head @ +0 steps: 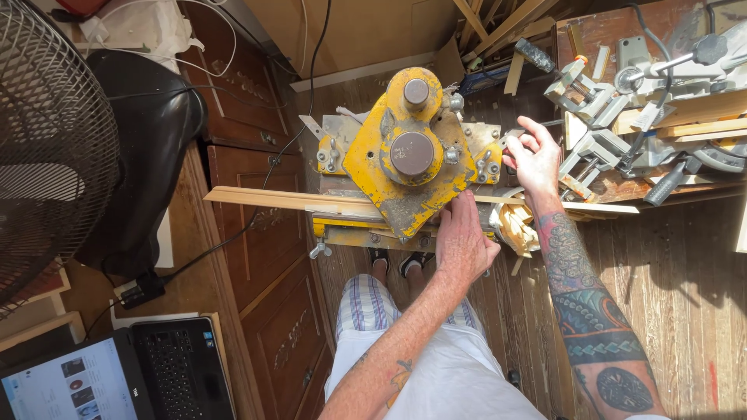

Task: Trimming wooden strips using a manual miter trimmer in a workshop.

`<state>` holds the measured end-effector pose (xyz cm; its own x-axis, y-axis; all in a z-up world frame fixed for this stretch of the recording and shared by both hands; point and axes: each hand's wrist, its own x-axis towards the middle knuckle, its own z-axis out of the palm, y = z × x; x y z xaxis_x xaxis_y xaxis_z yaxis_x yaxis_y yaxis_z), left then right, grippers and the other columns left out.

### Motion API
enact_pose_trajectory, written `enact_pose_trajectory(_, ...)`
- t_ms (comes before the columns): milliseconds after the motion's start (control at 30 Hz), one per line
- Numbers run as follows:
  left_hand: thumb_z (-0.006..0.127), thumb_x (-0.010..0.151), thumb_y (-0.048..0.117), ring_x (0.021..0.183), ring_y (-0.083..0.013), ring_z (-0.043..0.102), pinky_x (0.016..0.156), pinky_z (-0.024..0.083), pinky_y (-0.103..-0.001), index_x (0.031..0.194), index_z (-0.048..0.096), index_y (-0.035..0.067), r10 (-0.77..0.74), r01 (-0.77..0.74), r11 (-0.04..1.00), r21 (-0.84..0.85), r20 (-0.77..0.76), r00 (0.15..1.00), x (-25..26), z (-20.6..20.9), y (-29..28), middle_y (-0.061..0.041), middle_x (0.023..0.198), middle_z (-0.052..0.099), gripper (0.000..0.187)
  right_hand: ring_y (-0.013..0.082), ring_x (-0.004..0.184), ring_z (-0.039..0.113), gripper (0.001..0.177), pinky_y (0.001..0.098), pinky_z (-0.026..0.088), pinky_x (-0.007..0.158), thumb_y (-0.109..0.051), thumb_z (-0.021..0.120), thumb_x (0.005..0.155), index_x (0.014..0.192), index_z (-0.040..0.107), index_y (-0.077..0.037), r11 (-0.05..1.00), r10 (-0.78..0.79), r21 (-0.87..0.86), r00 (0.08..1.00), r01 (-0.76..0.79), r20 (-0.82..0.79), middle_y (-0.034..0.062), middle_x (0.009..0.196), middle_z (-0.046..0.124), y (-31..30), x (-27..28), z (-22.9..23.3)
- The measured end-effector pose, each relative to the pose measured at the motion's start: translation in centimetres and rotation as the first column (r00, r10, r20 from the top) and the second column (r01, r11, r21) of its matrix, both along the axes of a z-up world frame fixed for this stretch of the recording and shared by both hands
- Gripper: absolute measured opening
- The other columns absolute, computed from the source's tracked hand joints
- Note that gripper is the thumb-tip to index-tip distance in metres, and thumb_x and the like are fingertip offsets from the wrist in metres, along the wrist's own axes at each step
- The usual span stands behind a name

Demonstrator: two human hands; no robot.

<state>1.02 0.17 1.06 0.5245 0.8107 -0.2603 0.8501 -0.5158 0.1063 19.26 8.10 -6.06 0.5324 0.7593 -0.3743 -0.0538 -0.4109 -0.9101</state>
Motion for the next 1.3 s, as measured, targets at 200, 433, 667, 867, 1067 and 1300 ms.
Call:
enact_pose_trajectory(200, 0.037, 0.084, 0.046, 0.126, -0.0387, 0.042, 0.1, 0.043, -0.046, 0.153, 0.03, -0.011, -0.033, 0.03, 0.999, -0.018, -0.162, 0.986, 0.7, 1.5, 0.2, -0.031, 0.149, 0.038, 0.09, 0.0062, 0.08, 0.068, 0.032, 0.0268, 0.069, 0.074, -0.012, 0.076, 0.096, 0.126, 0.066, -0.02, 0.997, -0.073, -0.007, 0.996, 0.073, -0.058, -0.0022, 0.09, 0.066, -0.2, -0.2, -1.3)
enact_pose_trajectory(433, 0.034, 0.083, 0.047, 0.133, -0.0379, 0.037, 0.101, 0.041, -0.046, 0.153, 0.029, -0.011, -0.044, 0.043, 0.999, -0.015, -0.143, 0.989, 0.6, -0.4, -0.4, -0.029, 0.152, 0.036, 0.091, 0.0075, 0.086, 0.067, 0.03, 0.0291, 0.068, 0.077, -0.013, 0.074, 0.097, 0.126, 0.065, -0.018, 0.999, -0.053, -0.011, 0.997, 0.052, -0.053, -0.0005, 0.093, 0.066, -0.3, -0.2, -1.2)
enact_pose_trajectory(667, 0.035, 0.083, 0.046, 0.133, -0.035, 0.038, 0.101, 0.041, -0.044, 0.153, 0.031, -0.01, -0.033, 0.03, 0.999, -0.045, -0.076, 0.997, 0.1, -0.1, -0.2, -0.028, 0.15, 0.038, 0.089, 0.01, 0.088, 0.066, 0.032, 0.0341, 0.067, 0.08, -0.015, 0.073, 0.098, 0.129, 0.063, -0.018, 0.999, -0.01, -0.033, 1.0, 0.009, -0.028, 0.002, 0.094, 0.066, -0.4, -0.2, -0.9)
enact_pose_trajectory(867, 0.038, 0.081, 0.046, 0.134, -0.0359, 0.038, 0.103, 0.039, -0.046, 0.153, 0.032, -0.009, -0.007, 0.006, 1.0, -0.028, -0.034, 0.999, -0.1, 0.2, -0.1, -0.028, 0.149, 0.039, 0.091, 0.0116, 0.091, 0.066, 0.042, 0.0342, 0.065, 0.082, -0.014, 0.072, 0.098, 0.137, 0.057, -0.016, 0.999, 0.032, -0.041, 0.999, -0.034, -0.036, 0.0042, 0.096, 0.065, -0.5, -0.3, 0.6)
enact_pose_trajectory(1067, 0.039, 0.08, 0.045, 0.135, -0.0365, 0.037, 0.105, 0.037, -0.046, 0.153, 0.033, -0.009, 0.008, -0.009, 0.999, -0.039, -0.014, 1.0, -0.2, 0.2, 0.1, -0.028, 0.149, 0.039, 0.091, 0.0126, 0.091, 0.066, 0.037, 0.0358, 0.066, 0.081, -0.014, 0.072, 0.099, 0.133, 0.059, -0.016, 0.997, 0.06, -0.039, 0.998, -0.062, -0.029, 0.0051, 0.096, 0.065, -0.1, -0.2, 0.1)
enact_pose_trajectory(1300, 0.045, 0.075, 0.042, 0.132, -0.0357, 0.042, 0.115, 0.03, -0.049, 0.149, 0.04, -0.01, 0.019, -0.019, 1.0, 0.0, 0.144, 0.989, -1.0, 1.0, 0.5, -0.03, 0.145, 0.044, 0.091, 0.0358, 0.109, 0.068, 0.047, 0.0543, 0.059, 0.091, -0.011, 0.07, 0.1, 0.142, 0.049, -0.003, 0.966, 0.259, -0.102, 0.91, -0.238, 0.325, 0.0268, 0.114, 0.065, -0.9, -1.0, 7.3)
